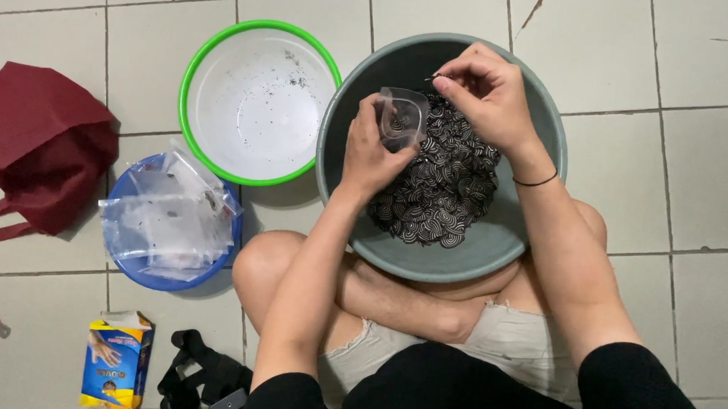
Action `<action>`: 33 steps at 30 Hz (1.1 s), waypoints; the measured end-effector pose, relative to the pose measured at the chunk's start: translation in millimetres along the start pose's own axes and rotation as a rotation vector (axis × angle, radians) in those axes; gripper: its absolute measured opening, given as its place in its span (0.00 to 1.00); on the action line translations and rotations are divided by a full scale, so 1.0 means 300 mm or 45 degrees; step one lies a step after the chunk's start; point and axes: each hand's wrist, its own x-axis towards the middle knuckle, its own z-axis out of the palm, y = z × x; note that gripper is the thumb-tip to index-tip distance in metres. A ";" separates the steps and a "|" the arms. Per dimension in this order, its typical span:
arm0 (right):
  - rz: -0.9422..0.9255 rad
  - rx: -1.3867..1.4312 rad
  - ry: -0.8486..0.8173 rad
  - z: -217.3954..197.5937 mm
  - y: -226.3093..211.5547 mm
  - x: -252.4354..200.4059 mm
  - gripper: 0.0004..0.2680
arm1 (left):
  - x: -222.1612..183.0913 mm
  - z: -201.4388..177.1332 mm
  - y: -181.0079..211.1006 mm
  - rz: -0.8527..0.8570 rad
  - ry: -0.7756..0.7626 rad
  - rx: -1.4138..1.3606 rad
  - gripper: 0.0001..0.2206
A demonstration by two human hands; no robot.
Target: Packaging small black elastic rings into plastic bags using a small cup as a scoop.
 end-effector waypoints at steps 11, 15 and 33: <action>-0.100 -0.218 -0.092 0.054 -0.097 0.001 0.02 | -0.001 -0.007 0.003 0.007 0.006 -0.012 0.30; -0.128 -0.283 -0.144 0.058 -0.122 0.002 0.03 | -0.003 -0.005 0.002 -0.013 -0.011 -0.026 0.30; 0.260 -0.980 -0.290 -0.036 0.341 -0.031 0.06 | 0.013 -0.005 -0.043 -0.188 0.048 -0.556 0.23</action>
